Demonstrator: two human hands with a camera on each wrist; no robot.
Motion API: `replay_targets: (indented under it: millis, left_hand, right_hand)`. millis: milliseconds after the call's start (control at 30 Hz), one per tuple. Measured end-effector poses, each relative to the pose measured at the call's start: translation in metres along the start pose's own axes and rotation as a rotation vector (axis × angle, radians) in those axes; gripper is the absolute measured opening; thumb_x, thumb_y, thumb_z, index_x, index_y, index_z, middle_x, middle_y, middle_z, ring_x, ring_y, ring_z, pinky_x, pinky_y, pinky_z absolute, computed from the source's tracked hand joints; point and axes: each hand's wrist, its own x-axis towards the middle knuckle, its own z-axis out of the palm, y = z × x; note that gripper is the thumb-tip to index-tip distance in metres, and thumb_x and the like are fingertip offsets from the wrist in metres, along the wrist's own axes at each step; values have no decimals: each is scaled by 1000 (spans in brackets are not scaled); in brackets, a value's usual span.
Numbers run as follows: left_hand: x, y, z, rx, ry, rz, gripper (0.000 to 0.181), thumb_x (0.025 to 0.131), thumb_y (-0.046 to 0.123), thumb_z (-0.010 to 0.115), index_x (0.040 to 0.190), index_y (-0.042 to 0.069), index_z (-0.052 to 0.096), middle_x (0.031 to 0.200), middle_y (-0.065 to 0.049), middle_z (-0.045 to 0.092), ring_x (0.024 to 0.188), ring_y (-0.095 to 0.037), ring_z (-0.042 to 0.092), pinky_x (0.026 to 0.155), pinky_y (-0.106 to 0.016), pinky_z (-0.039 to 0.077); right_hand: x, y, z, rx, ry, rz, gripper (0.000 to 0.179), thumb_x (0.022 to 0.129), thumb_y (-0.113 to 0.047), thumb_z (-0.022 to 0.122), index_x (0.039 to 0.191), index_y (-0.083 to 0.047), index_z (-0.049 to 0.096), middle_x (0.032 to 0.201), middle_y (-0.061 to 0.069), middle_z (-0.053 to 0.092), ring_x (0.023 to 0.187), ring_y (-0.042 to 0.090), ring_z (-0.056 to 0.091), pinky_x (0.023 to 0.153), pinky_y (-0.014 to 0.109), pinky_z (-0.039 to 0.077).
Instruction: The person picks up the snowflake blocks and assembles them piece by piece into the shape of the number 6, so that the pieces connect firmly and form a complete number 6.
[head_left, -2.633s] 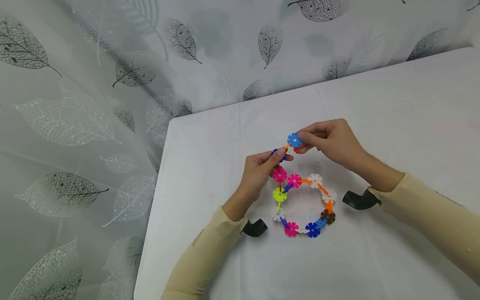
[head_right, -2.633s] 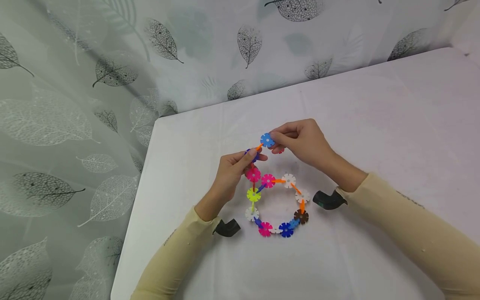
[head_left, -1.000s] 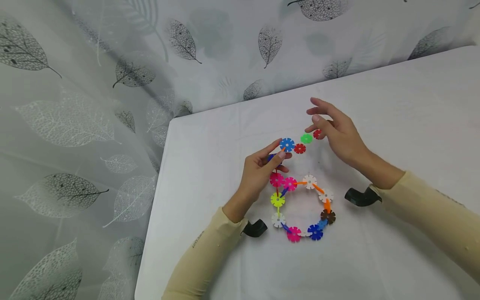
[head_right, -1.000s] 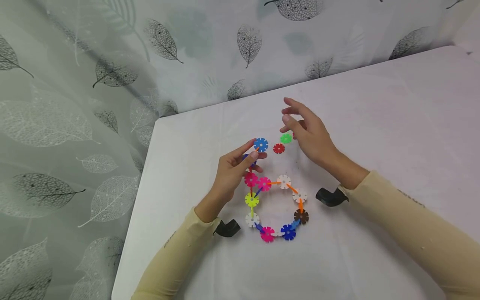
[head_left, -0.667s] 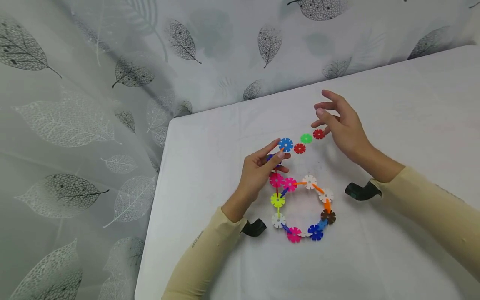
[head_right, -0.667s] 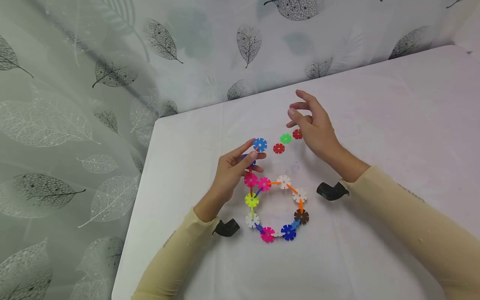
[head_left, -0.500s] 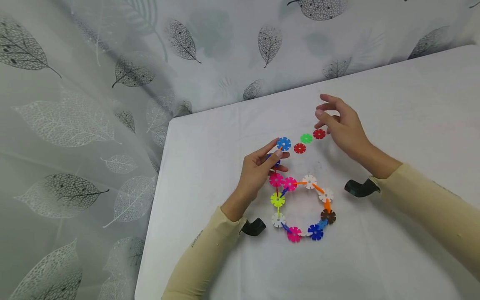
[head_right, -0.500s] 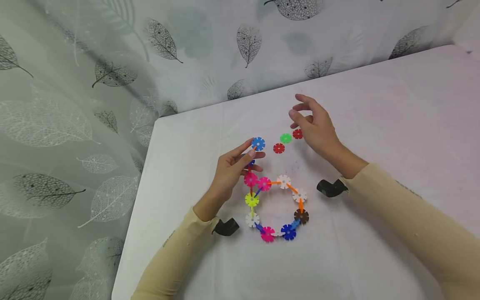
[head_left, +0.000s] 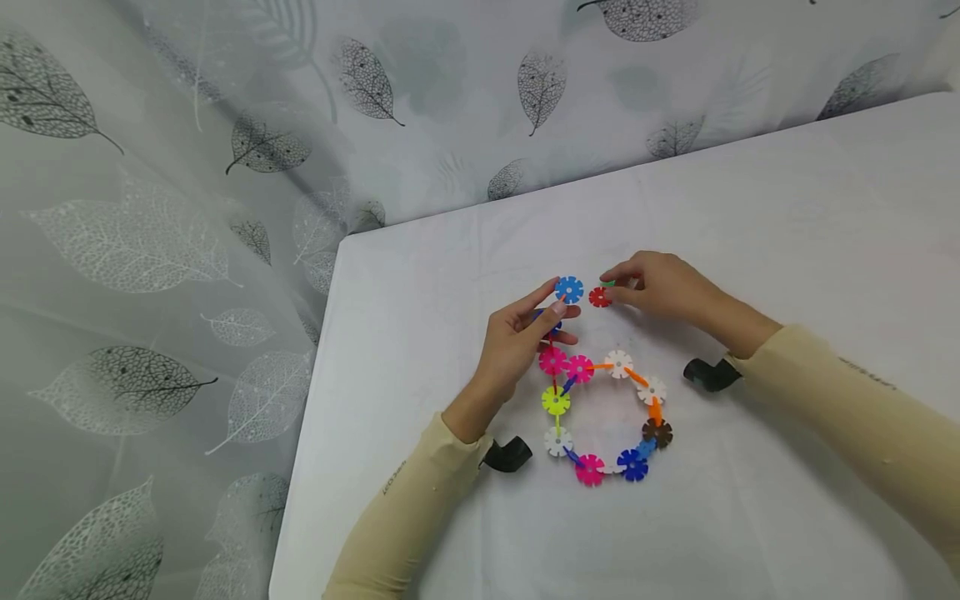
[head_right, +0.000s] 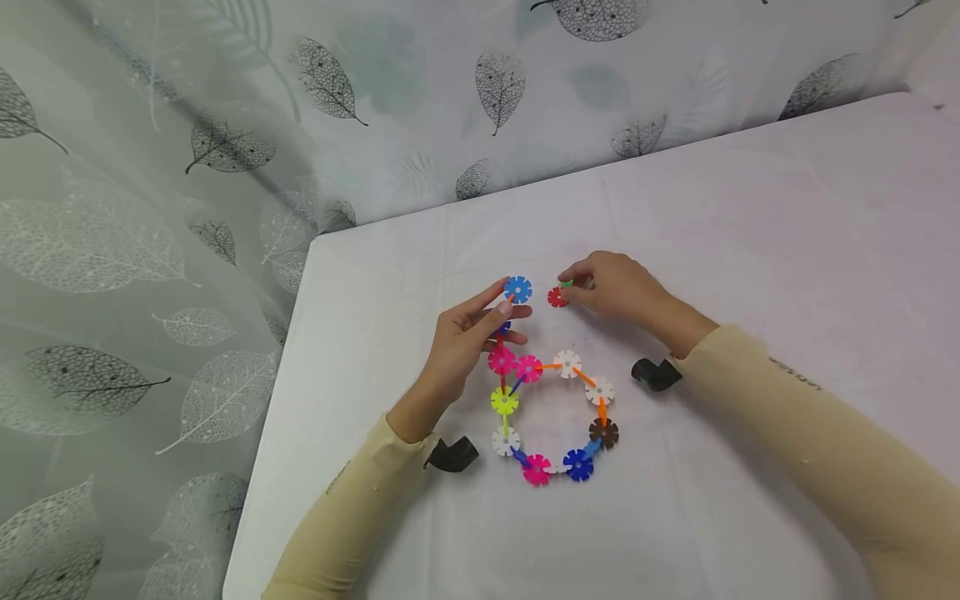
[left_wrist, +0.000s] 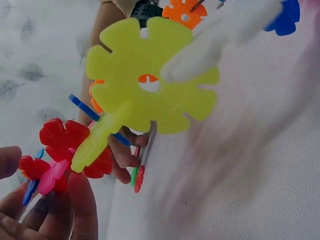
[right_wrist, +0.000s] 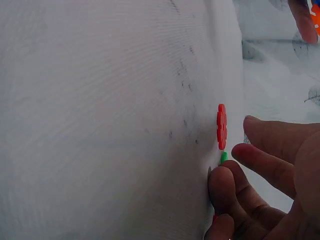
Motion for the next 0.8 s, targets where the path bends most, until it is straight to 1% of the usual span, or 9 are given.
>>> replay_targets:
  millis: [67, 233, 333, 433, 500, 567, 667, 800]
  left_hand:
    - [0, 0, 0, -5, -1, 1, 47, 103, 25, 62, 149, 24, 54, 118, -12, 72, 85, -26, 75, 94, -55, 52]
    - [0, -1, 0, -14, -8, 2, 47, 103, 23, 62, 149, 22, 53, 118, -12, 73, 84, -27, 75, 91, -39, 56]
    - [0, -1, -1, -17, -14, 6, 48, 103, 22, 62, 150, 19, 52, 118, -12, 73, 84, -27, 75, 90, -36, 56]
    - [0, -2, -1, -17, -17, 6, 48, 103, 22, 61, 150, 17, 51, 118, -13, 73, 84, -26, 75, 90, -36, 56]
    - [0, -3, -2, -15, -15, -1, 48, 103, 22, 61, 150, 17, 51, 118, -12, 73, 84, -26, 75, 90, -37, 56]
    - [0, -3, -2, -13, -12, -8, 49, 103, 22, 62, 151, 16, 51, 118, -12, 73, 85, -27, 75, 90, -38, 56]
    - [0, -3, -3, -9, -5, -18, 50, 103, 23, 62, 151, 16, 51, 118, -12, 73, 86, -28, 75, 92, -41, 56]
    - [0, -3, -3, -8, 10, -30, 48, 102, 24, 63, 149, 21, 53, 118, -11, 73, 88, -28, 75, 94, -49, 54]
  right_hand:
    - [0, 0, 2, -39, -4, -4, 37, 94, -25, 73, 126, -8, 71, 110, 14, 62, 93, 29, 57, 74, 43, 50]
    - [2, -1, 6, -127, 20, -22, 35, 90, -24, 78, 122, -9, 74, 106, 12, 63, 90, 27, 59, 72, 43, 51]
    - [4, -2, 7, -132, 14, -32, 33, 89, -22, 79, 118, -8, 75, 106, 12, 65, 92, 28, 59, 76, 45, 52]
    - [4, -2, 6, -68, -9, -29, 32, 87, -19, 80, 116, -6, 73, 108, 13, 65, 97, 30, 58, 82, 48, 52]
    - [4, -1, 5, -16, -20, -23, 31, 86, -17, 82, 113, -5, 71, 107, 13, 66, 98, 31, 58, 84, 48, 52]
    - [3, -1, 5, 31, -21, -20, 29, 85, -16, 82, 109, -5, 70, 104, 11, 67, 94, 29, 58, 81, 45, 52]
    - [0, -1, 5, 97, -5, -26, 26, 86, -17, 83, 105, -6, 69, 99, 7, 68, 87, 25, 59, 73, 37, 52]
    - [-7, -4, 4, 183, 38, -85, 28, 90, -18, 79, 113, -5, 71, 98, 8, 70, 78, 23, 66, 66, 29, 53]
